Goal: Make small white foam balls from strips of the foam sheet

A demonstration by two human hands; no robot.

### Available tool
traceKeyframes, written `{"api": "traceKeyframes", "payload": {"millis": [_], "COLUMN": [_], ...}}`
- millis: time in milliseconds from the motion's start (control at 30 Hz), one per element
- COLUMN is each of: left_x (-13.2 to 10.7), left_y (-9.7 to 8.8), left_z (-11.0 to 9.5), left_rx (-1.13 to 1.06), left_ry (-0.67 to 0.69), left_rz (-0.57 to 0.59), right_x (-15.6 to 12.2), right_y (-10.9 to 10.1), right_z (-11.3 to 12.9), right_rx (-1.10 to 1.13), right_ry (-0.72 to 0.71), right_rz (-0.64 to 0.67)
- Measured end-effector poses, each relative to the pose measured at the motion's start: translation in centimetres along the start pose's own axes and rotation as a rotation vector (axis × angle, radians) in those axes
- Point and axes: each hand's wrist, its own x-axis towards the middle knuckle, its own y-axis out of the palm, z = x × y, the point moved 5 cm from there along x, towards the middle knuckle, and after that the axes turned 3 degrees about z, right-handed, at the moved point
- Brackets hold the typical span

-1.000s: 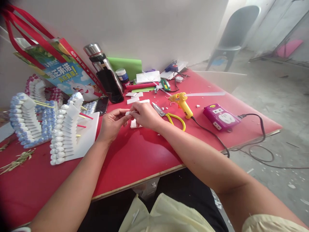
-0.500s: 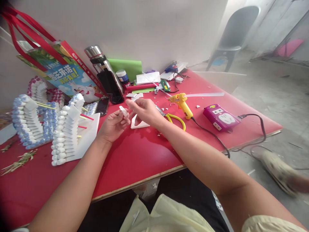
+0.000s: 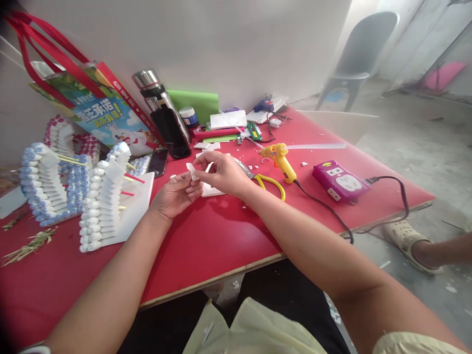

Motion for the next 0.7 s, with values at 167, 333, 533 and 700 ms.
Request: {"api": "traceKeyframes", "payload": {"millis": [167,333,533,700], "left_x": [0.08,-0.04,-0.22,-0.29], "left_y": [-0.02,-0.28,-0.13,0.09], "left_z": [0.03,-0.24,-0.43,-0.54], "left_rx": [0.138,0.25,0.338,0.369], "left_ry": [0.014,0.011,-0.005,-0.007], "left_rz": [-0.032,-0.057,-0.064,-0.078], "right_x": [-0.1,-0.23,-0.24,-0.15], "right_y": [-0.02,0.13,0.15,0.16], "right_z": [0.01,0.34,0.23,0.01], "right_rx": [-0.188,-0.319,-0.414,-0.417], "right_ry": [-0.081,-0.157,-0.156,-0.154], "right_rz": [-0.003,0.02,0.084,0.101]}}
